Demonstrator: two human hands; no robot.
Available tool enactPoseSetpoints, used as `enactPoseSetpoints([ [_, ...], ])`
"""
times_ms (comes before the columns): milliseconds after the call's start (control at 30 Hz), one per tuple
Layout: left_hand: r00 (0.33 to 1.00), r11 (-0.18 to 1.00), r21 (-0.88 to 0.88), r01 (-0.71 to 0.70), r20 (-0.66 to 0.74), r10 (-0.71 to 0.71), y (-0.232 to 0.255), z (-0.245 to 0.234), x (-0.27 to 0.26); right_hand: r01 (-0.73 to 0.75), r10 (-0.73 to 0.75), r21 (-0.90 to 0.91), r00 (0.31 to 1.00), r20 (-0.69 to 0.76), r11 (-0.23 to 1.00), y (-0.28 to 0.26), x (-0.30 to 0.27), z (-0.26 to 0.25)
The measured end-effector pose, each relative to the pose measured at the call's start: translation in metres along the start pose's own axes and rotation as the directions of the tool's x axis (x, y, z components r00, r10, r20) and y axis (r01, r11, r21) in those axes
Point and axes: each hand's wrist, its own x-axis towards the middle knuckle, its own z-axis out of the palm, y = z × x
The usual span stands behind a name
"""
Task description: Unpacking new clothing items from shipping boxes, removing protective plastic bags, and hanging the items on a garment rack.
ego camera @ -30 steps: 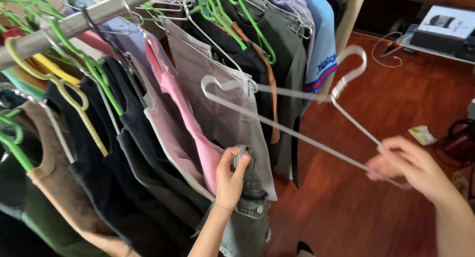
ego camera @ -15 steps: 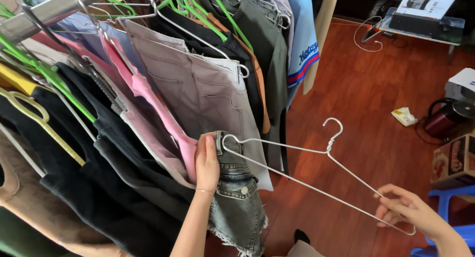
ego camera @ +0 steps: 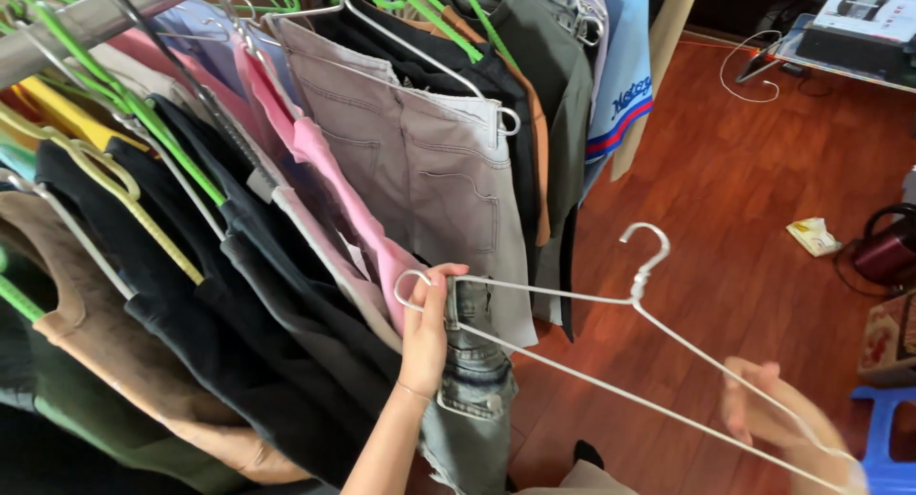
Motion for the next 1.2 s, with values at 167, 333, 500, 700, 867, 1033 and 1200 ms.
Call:
enactPoseSetpoints([
  [167, 0.995, 0.993, -0.086, 0.083, 0.059, -0.078, 0.03, 0.022, -0.03, 0.07, 0.032, 0.233, 0.912, -0.409, 0.97, -0.07, 0.119, 0.187],
  [333, 0.993, 0.966, -0.257, 0.025, 0.121, 0.006, 0.031, 0.032, -0.04, 0.118, -0.197, -0.662, 0.979, -0.047, 0.741, -0.044, 0.221, 0.208],
  [500, 0.999, 0.964, -0.264, 0.029, -0.009, -0.033, 0.03, 0.002, -0.045, -0.059, -0.123, -0.927, 0.986, -0.112, 0.37, -0.018, 0.257, 0.143],
  [700, 0.97, 0.979, -0.205, 0.02, -0.234, -0.069, 0.032, -0.035, -0.052, -0.049, -0.1, -0.727, 0.982, -0.161, 0.685, -0.006, 0.212, 0.111],
  [867, 0.927, 0.98, -0.201, -0.01, -0.369, -0.067, 0.021, -0.044, -0.047, -0.023, -0.247, -0.48, 0.836, -0.49, 0.877, 0.02, 0.191, 0.09],
  [1033, 0.893, 0.991, -0.115, -0.067, -0.451, 0.008, 0.016, -0.055, -0.037, 0.016, -0.254, -0.342, 0.704, -0.664, 0.94, -0.006, 0.156, 0.092],
  [1200, 0.873, 0.991, -0.094, -0.091, -0.487, 0.034, 0.003, -0.074, -0.025, 0.361, -0.148, 0.298, 0.819, -0.555, 0.884, -0.061, 0.088, 0.096],
])
